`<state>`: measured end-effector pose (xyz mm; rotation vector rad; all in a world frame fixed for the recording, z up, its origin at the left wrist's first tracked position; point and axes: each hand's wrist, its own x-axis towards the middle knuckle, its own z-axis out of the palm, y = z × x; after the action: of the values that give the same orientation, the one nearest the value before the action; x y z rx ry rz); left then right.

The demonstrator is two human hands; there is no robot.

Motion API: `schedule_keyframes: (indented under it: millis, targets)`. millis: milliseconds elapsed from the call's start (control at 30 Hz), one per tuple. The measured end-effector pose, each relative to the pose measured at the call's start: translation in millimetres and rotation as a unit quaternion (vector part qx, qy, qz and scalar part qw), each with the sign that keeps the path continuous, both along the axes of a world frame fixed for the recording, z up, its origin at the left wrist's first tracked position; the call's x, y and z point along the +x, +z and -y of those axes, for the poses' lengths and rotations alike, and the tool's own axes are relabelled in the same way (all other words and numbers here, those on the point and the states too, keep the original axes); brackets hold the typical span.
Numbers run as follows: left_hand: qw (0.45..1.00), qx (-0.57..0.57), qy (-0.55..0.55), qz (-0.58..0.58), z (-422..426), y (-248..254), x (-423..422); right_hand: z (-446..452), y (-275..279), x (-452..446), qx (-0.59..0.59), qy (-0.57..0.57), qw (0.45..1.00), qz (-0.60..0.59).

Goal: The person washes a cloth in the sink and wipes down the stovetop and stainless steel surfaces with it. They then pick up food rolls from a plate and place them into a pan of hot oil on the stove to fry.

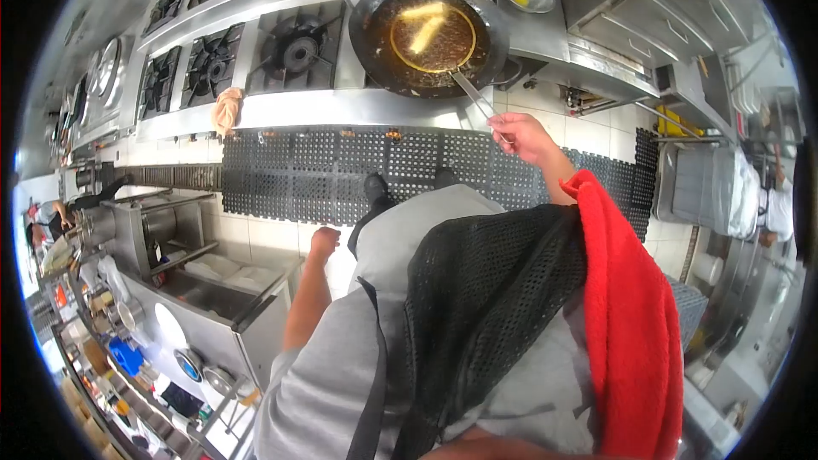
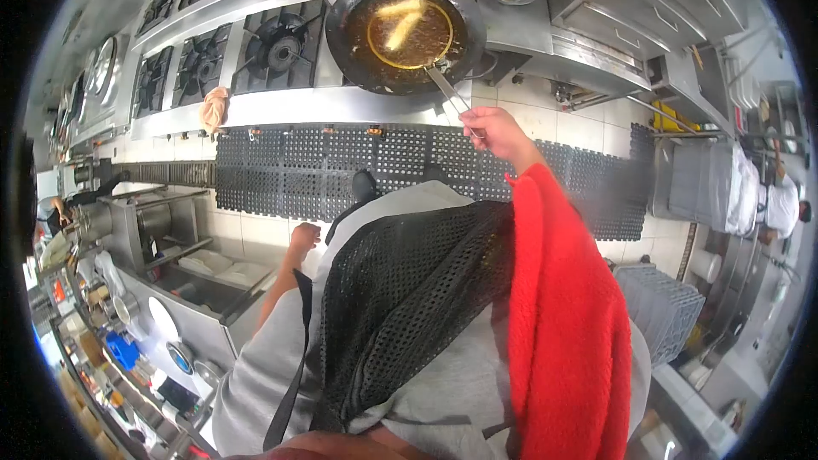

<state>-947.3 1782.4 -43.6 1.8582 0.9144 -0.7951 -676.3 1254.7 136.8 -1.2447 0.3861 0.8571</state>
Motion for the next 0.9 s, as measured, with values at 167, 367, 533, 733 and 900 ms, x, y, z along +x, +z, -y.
schedule_keyframes:
  millis: [167, 367, 533, 733, 900]
  targets:
    - [0.996, -0.006, 0.09, -0.024, 50.7, 13.4, -54.2, 25.4, 4.4, 6.2, 0.028, 0.025, 0.999, -0.002]
    - [0.99, 0.093, -0.107, 0.018, 107.5, 51.1, -68.5, 39.9, 25.2, 14.9, -0.016, 0.083, 0.996, -0.01]
    - [0.905, 0.19, -0.346, 0.157, 92.3, 6.9, -83.5, 15.3, 38.2, 10.3, -0.025, 0.03, 0.999, -0.011]
    - [0.997, 0.024, 0.07, 0.017, 107.0, 36.6, -48.1, 7.9, -18.1, 21.4, 0.051, -0.006, 0.999, 0.017]
    - [0.996, 0.01, 0.073, 0.04, 97.3, 38.1, -34.4, -13.3, -26.1, 19.9, 0.052, -0.057, 0.997, 0.029]
